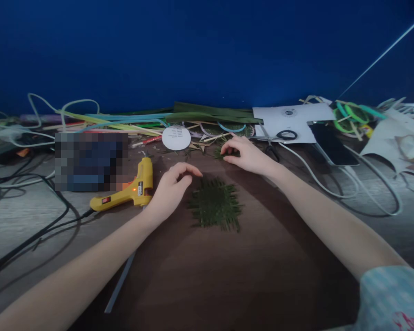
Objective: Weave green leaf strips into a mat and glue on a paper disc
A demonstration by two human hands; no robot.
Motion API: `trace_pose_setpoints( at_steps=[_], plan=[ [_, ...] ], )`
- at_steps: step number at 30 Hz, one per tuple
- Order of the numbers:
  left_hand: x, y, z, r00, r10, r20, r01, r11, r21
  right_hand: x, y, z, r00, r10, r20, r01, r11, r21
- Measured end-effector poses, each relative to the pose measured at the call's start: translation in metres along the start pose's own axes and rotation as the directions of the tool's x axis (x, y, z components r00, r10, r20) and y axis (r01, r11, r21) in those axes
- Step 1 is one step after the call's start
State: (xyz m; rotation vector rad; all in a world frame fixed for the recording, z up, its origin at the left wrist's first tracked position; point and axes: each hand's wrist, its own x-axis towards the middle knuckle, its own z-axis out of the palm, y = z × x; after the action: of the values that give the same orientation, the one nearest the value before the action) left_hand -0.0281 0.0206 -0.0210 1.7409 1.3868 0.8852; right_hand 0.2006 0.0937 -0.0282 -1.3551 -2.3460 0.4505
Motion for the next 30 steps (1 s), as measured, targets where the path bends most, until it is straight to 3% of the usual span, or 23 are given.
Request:
trace_pose_setpoints(
  at_steps=[9, 13, 18, 23, 27, 30],
  plan=[
    [0.0, -0.001, 0.0, 1.0, 0.007, 0.005, -0.006, 1.0, -0.013, 0.0, 0.001, -0.003, 0.998, 0.033, 0.05, -0.033, 0.999, 0.0],
    [0.0, 0.0, 0.0, 1.0, 0.002, 0.002, -0.002, 1.0, -0.01, 0.0, -0.003, -0.008, 0.995, 0.094, -0.018, -0.09, 0.98, 0.177],
    [0.0, 0.0, 0.0, 1.0, -0.007, -0.003, 0.007, 0.999, -0.045, 0.003, -0.007, -0.013, 0.952, 0.25, -0.176, -0.154, 0.89, 0.429],
    [0.0, 0.002, 0.0, 0.999, -0.028, -0.018, 0.026, 0.994, -0.104, 0.005, -0.005, -0.014, 0.932, 0.314, -0.179, -0.119, 0.735, 0.668],
    [0.0, 0.002, 0.0, 0.998, -0.048, -0.034, 0.04, 0.977, -0.209, 0.004, -0.002, -0.013, 0.921, 0.341, -0.189, -0.097, 0.671, 0.735],
    [0.0, 0.002, 0.0, 0.995, -0.085, -0.046, 0.068, 0.956, -0.287, 0.004, -0.001, -0.015, 0.904, 0.368, -0.219, -0.094, 0.67, 0.736]
  ],
)
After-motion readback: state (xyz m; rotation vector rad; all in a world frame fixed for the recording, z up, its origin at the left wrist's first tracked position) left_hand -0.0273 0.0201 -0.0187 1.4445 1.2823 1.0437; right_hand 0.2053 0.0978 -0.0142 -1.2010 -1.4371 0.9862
